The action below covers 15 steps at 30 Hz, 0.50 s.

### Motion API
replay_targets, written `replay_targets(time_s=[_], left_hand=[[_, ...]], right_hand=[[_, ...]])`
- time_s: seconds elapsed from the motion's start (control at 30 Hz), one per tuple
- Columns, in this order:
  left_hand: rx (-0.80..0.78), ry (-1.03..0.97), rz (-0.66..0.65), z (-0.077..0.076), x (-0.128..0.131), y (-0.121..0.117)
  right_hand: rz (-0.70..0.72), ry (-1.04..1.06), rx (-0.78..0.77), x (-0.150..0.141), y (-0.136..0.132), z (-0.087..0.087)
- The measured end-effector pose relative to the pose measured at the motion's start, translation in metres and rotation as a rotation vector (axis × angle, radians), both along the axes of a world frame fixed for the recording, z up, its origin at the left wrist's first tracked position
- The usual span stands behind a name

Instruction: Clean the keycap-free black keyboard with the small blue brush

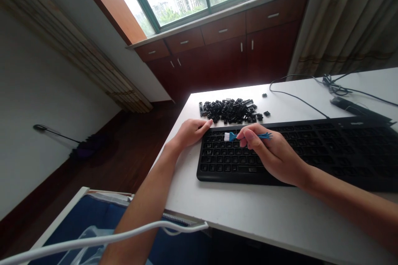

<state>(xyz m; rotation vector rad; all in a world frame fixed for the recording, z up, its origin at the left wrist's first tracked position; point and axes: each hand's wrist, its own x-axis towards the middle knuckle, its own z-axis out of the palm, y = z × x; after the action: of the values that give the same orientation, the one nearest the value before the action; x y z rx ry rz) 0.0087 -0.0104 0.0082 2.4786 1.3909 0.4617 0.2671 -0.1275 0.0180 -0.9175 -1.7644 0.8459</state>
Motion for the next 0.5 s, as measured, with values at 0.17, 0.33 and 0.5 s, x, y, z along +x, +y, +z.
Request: replay_targets(time_s=[0.17, 0.33, 0.5], left_hand=[[0.001, 0.001, 0.004, -0.0009, -0.0003, 0.0003], [-0.009, 0.001, 0.006, -0.0003, 0.0000, 0.0001], [-0.009, -0.007, 0.005, -0.0003, 0.0002, -0.0002]], right_hand=[[-0.035, -0.025, 0.037, 0.0001, 0.0014, -0.0012], [-0.025, -0.126, 0.051, -0.0025, 0.0017, -0.0005], [-0.017, -0.204, 0.119, -0.0045, 0.0018, -0.0005]])
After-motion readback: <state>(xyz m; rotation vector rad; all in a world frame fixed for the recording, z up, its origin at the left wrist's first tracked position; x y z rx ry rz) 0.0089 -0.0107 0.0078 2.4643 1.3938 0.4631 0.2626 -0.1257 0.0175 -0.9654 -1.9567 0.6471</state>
